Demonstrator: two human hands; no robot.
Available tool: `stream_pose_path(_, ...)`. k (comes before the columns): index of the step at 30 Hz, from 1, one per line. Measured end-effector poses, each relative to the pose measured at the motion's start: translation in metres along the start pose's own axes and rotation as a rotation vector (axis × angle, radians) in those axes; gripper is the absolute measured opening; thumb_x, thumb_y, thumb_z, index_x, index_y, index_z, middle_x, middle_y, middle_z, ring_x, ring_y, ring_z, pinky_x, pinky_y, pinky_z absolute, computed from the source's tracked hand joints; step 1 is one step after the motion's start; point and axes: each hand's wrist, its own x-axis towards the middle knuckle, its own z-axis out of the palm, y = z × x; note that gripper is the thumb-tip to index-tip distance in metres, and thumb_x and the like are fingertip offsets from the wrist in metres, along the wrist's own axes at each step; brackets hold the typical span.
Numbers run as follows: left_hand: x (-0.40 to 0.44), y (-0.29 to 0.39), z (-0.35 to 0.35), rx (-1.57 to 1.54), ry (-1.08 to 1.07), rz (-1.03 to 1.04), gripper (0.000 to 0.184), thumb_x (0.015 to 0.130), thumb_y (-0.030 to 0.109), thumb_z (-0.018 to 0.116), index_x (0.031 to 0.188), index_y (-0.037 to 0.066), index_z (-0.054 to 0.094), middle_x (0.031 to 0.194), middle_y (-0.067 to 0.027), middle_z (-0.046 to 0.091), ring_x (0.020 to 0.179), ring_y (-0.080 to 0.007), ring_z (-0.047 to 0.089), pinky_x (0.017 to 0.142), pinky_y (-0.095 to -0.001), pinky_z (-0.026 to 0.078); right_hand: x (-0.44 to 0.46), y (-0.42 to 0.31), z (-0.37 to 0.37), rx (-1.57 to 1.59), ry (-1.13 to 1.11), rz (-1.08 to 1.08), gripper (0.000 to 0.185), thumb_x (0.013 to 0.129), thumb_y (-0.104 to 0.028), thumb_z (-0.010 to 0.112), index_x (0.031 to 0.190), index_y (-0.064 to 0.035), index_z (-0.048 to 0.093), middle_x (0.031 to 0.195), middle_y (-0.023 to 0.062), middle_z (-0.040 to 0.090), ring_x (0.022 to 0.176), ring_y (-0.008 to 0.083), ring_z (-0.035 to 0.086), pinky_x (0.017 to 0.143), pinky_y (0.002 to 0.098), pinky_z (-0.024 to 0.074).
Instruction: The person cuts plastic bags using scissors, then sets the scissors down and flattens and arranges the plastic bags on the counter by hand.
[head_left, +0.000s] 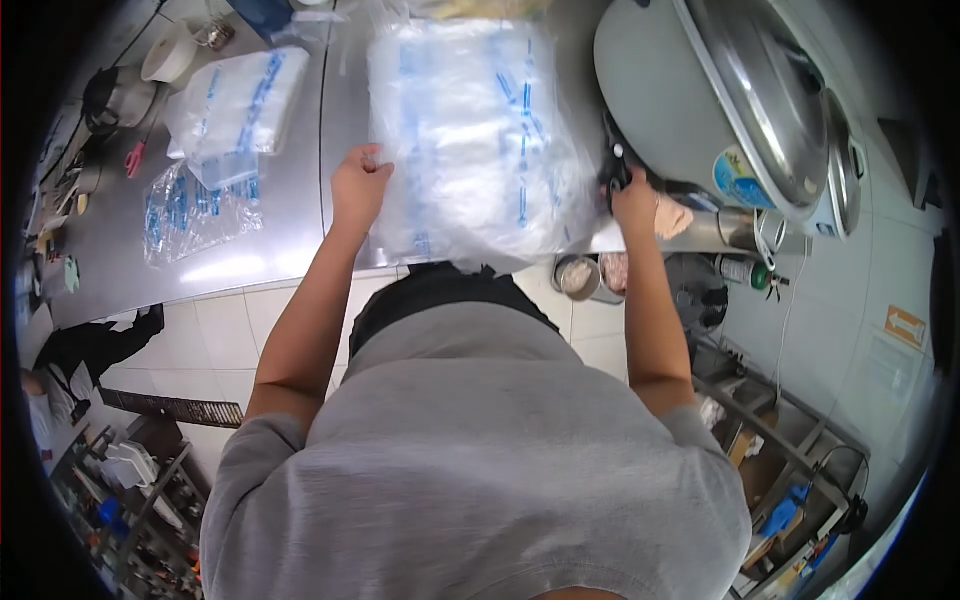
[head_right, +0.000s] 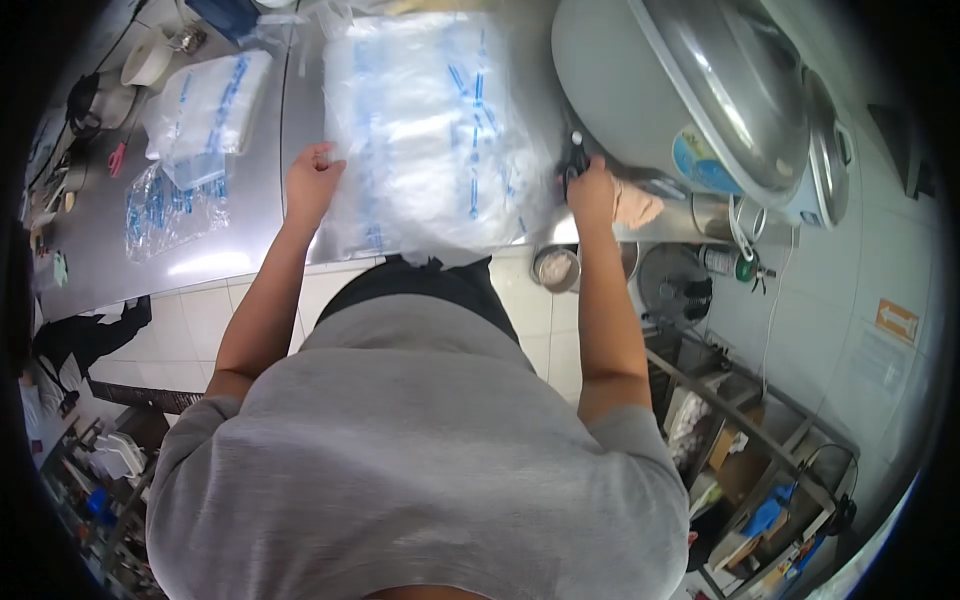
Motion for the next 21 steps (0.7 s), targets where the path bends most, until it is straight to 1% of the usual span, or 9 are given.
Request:
stream_pose_path(1,-0.005,0.002,0.001,-0.081,0.008,-0.024,0.034,0.082,0.019,0.072,0.108,0.0,0.06,0.07,-0.0092,0.064,0.059,-0.0184,0.061,0.059,-0.0301,0.05,0.008,-0.003,-0.004,-0.03,-0.057,0.018,0.06,0.071,-0.026,0.081,0.116,0.0027,0.053,0.097,0.0263,0.067,0.097,0.0418,0.064,0.082,0.0461,0.0499)
stream_pose_path(4,-0.022,0.013,0.0,-0.529,-0.096,-0.314,0.033,0.083,0.016,0.071,0.109,-0.001,0.06,0.068,-0.0056,0.061,0.055,-0.0119,0.058,0.051,-0.0273,0.046,0.018,-0.01,-0.013,-0.139,-0.147,0.025,0.066,0.067,-0.027,0.084,0.114,0.0051,0.052,0.098,0.0265,0.067,0.099,0.0405,0.065,0.084,0.0444,0.051)
stream_pose_path(7,-0.029,0.028,-0.007,-0.167,-0.334,-0.367,0.033,0.082,0.018,0.072,0.108,0.001,0.06,0.064,-0.0064,0.061,0.056,-0.0189,0.061,0.052,-0.0327,0.048,0.022,-0.014,-0.013,-0.245,-0.189,0.083,0.069,0.065,-0.028,0.085,0.116,0.0048,0.052,0.099,0.026,0.067,0.099,0.0404,0.064,0.085,0.0435,0.0507)
stream_pose_path(9,-0.04,0.04,-0.013,0.293,-0.285,-0.126,0.035,0.081,0.021,0.074,0.108,0.002,0.06,0.078,-0.0104,0.064,0.071,-0.0258,0.064,0.064,-0.0387,0.05,0.018,-0.011,-0.022,-0.22,-0.267,0.125,0.071,0.065,-0.029,0.085,0.12,0.0032,0.053,0.102,0.0255,0.067,0.1,0.0396,0.064,0.087,0.0415,0.0502)
stream_pose_path(10,-0.045,0.044,-0.014,0.52,-0.255,0.001,0.037,0.081,0.022,0.074,0.108,0.003,0.06,0.085,-0.0124,0.065,0.078,-0.0293,0.065,0.07,-0.0417,0.052,0.012,-0.008,-0.028,-0.17,-0.233,0.085,0.069,0.067,-0.026,0.084,0.121,0.003,0.052,0.103,0.0255,0.066,0.1,0.0406,0.064,0.086,0.043,0.0501)
stream_pose_path(13,-0.058,0.056,-0.003,0.459,-0.029,0.668,0.045,0.078,0.025,0.075,0.115,0.004,0.059,0.112,-0.017,0.061,0.109,-0.0357,0.057,0.094,-0.0468,0.043,-0.003,0.002,-0.037,-0.059,-0.11,-0.044,0.064,0.071,-0.02,0.079,0.124,0.0017,0.051,0.105,0.0259,0.065,0.101,0.0426,0.061,0.086,0.046,0.0494)
stream_pose_path(16,-0.062,0.053,0.038,0.456,-0.336,0.896,0.053,0.077,0.025,0.074,0.123,0.006,0.057,0.127,-0.0175,0.053,0.126,-0.0343,0.045,0.107,-0.0455,0.033,-0.012,0.007,-0.022,-0.078,-0.031,-0.177,0.062,0.073,-0.014,0.076,0.127,-0.0003,0.05,0.109,0.0261,0.062,0.102,0.0427,0.059,0.088,0.0458,0.048)
stream_pose_path(19,-0.052,0.034,0.056,0.571,-0.371,0.932,0.046,0.08,0.022,0.071,0.122,0.008,0.06,0.127,-0.0159,0.055,0.126,-0.0341,0.045,0.109,-0.044,0.033,-0.006,0.008,-0.019,-0.146,-0.081,-0.243,0.059,0.077,-0.009,0.07,0.13,-0.0014,0.047,0.109,0.0265,0.062,0.101,0.0426,0.059,0.087,0.0464,0.0477)
stream_pose_path(21,-0.04,0.02,0.053,0.579,-0.386,0.925,0.037,0.082,0.019,0.069,0.117,0.008,0.064,0.13,-0.0146,0.054,0.128,-0.0331,0.044,0.11,-0.0439,0.032,0.008,0.023,-0.016,-0.116,-0.105,-0.254,0.058,0.078,-0.011,0.069,0.131,-0.0016,0.046,0.108,0.027,0.062,0.101,0.0427,0.059,0.087,0.0469,0.0481)
